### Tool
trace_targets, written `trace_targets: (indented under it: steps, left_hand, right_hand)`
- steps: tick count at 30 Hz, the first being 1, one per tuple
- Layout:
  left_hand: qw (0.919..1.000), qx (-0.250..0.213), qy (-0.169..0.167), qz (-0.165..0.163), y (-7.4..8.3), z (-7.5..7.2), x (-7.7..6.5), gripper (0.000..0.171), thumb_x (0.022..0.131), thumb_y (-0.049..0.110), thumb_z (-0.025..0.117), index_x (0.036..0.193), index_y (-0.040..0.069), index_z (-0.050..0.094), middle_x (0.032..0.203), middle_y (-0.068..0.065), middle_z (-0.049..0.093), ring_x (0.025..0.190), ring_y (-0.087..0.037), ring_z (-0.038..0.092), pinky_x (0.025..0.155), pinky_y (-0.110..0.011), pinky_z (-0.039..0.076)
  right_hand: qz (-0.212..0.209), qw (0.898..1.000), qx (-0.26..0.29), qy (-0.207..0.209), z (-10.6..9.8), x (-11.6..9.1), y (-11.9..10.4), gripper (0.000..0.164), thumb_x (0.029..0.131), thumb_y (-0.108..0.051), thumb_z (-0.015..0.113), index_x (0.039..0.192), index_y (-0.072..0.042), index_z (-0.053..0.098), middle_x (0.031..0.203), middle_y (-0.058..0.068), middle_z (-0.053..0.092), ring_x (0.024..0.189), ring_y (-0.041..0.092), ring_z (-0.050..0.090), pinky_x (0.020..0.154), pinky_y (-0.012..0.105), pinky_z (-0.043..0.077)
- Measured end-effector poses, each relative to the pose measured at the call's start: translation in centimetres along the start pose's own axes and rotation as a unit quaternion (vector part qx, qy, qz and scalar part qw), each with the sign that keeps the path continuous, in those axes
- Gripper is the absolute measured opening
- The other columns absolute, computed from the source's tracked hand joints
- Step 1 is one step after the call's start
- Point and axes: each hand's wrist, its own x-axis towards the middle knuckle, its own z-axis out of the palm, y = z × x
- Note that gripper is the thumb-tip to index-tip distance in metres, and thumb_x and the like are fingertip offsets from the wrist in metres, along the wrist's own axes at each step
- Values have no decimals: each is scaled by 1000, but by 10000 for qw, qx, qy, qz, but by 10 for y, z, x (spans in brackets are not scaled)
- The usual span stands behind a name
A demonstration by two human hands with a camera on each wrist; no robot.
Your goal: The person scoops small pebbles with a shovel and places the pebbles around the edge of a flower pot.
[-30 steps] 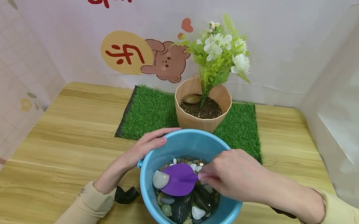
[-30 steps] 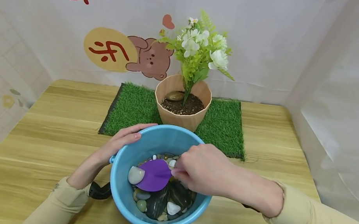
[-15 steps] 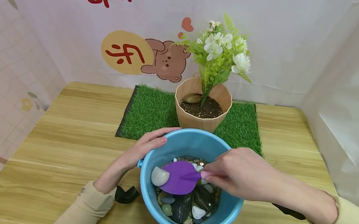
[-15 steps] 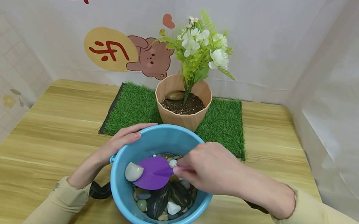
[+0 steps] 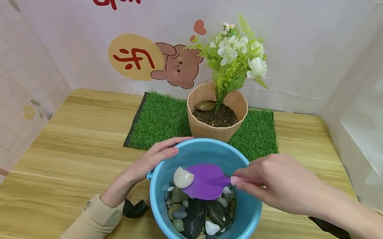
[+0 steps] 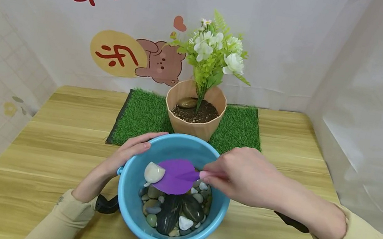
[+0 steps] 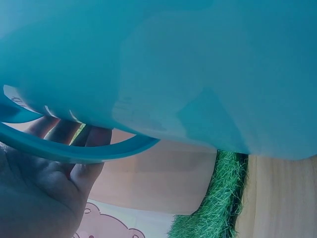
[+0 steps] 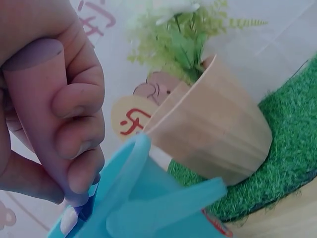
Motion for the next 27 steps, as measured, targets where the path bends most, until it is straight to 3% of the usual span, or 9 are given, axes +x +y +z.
trace_targets:
  steps: [3, 6, 9, 11, 17, 22, 27]
  left_hand:
    - [10000, 19, 6, 10, 1, 0, 0, 56, 108, 25, 41, 161, 7, 42, 158, -25, 52, 141, -46, 56, 108, -39, 58]
    - [10000, -11, -8, -7, 1, 0, 0, 57, 108, 25, 41, 161, 6, 41, 158, -26, 51, 141, -48, 56, 106, -47, 60]
    - [10000, -51, -31, -26, 0, -1, 0, 57, 108, 25, 40, 161, 6, 40, 159, -28, 49, 140, -51, 56, 104, -56, 60]
    - [10000, -57, -44, -30, 0, 0, 0, 57, 108, 24, 40, 162, 5, 39, 159, -28, 48, 139, -52, 56, 103, -58, 60]
    - [10000, -57, -69, -20, -1, 1, 0, 58, 108, 23, 39, 162, 2, 38, 160, -30, 46, 137, -55, 56, 101, -58, 61]
    - [9999, -95, -28, -27, 0, 1, -1, 59, 107, 23, 40, 161, 1, 37, 160, -31, 46, 137, -55, 56, 101, -57, 61]
    - [10000, -92, -4, 32, 1, 1, 0, 58, 107, 22, 40, 161, 0, 39, 159, -31, 48, 138, -55, 55, 102, -59, 60]
  right_hand:
    - [185, 9998, -10, 46, -6, -4, 3, 14, 104, -33, 66, 98, -35, 78, 67, -27, 60, 58, -14, 40, 51, 12, 36]
    - [392, 9992, -21, 106, -11, -7, 7, 15, 103, -33, 68, 106, -32, 82, 72, -27, 68, 56, -15, 40, 51, 13, 39]
    - [540, 9983, -44, 196, -15, -8, 11, 14, 101, -32, 71, 109, -30, 83, 70, -29, 67, 53, -14, 38, 51, 13, 39]
    - [644, 9976, -83, 239, -18, -9, 13, 13, 100, -31, 73, 108, -31, 83, 62, -31, 59, 51, -12, 35, 50, 14, 38]
    - [1056, 9937, -164, 338, -27, -11, 20, 12, 99, -35, 73, 105, -32, 83, 59, -32, 55, 50, -10, 38, 52, 16, 39]
    - [1382, 9890, -334, 400, -34, -10, 28, 15, 99, -37, 73, 107, -31, 84, 50, -25, 44, 47, -5, 34, 49, 18, 35]
    - [1643, 9848, -401, 398, -41, -6, 42, 20, 99, -37, 73, 110, -25, 85, 67, -19, 71, 51, -7, 49, 54, 20, 45]
